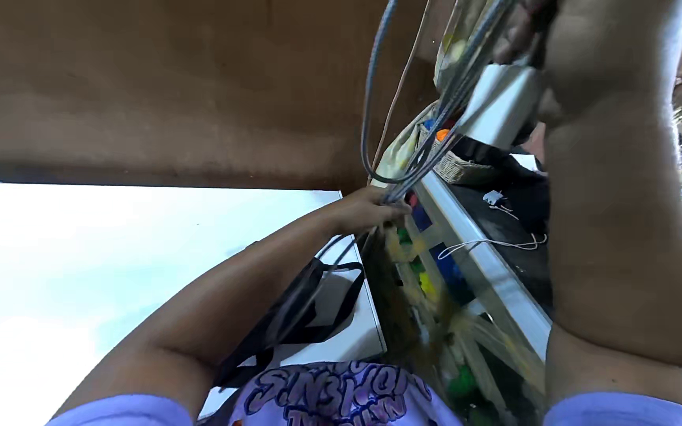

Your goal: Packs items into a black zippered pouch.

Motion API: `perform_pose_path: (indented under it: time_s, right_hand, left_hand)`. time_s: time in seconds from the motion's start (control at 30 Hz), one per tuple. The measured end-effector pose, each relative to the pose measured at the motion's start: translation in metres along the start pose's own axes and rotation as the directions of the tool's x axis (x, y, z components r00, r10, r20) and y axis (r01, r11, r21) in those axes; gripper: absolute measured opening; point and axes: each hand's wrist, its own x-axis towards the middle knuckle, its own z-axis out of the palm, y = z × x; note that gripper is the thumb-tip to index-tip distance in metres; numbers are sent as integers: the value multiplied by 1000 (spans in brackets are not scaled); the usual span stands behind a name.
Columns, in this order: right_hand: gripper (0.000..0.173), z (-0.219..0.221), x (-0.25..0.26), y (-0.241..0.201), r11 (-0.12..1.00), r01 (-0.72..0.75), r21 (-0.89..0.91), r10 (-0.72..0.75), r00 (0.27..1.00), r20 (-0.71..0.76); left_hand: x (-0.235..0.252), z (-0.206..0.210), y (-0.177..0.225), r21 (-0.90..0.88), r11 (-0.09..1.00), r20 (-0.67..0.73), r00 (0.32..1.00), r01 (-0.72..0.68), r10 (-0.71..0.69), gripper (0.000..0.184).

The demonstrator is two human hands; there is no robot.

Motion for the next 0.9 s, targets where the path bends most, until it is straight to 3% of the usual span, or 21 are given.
perform_pose_path:
  time_s: [0.07,0.13,0.23,0.3,0.37,0.47,0.53,0.6,0.7,0.83,0.9]
  right_hand:
    - [35,-20,1,9,999,-53,-4,53,998,-46]
    - [28,-43,-7,18,978,-205,-31,204,978,-36]
    - [19,-78,-27,43,937,-349,-8,345,922,173]
    - [19,-95,-39,65,918,-387,89,328,864,382]
    - [21,-108,-49,83,880,-416,229,263,829,494]
    - [43,-106,-60,89,882,-457,114,422,875,238]
    - [32,-97,-62,92,880,-469,-73,474,877,75]
    - [20,-83,-63,98,869,-445,-216,462,886,31]
    - [16,-40,-67,99,871,-355,-340,386,922,25]
    - [14,17,-75,104,965,-159,-207,174,983,53]
    - [13,38,-79,109,996,-69,-64,68,998,-11]
  left_hand:
    - [-17,-13,-5,-95,992,-46,995,85,-90,20]
    - [-37,-31,-7,-99,988,-28,992,116,-119,21]
    - [-57,-59,-2,-12,995,39,994,99,-98,22]
    - [-65,-76,5,153,977,113,979,150,-168,14]
    - [-71,-90,6,345,912,151,946,222,-287,12]
    - [-83,-108,4,466,828,87,915,312,-394,15]
    - [-87,-115,11,450,826,24,920,339,-391,17]
    - [-83,-109,32,468,831,-3,941,301,-340,22]
    - [-66,-81,67,575,812,53,985,103,-162,26]
    - [-39,-44,82,561,824,-78,986,-78,146,25]
    - [-27,-30,73,433,887,-262,919,-162,296,23]
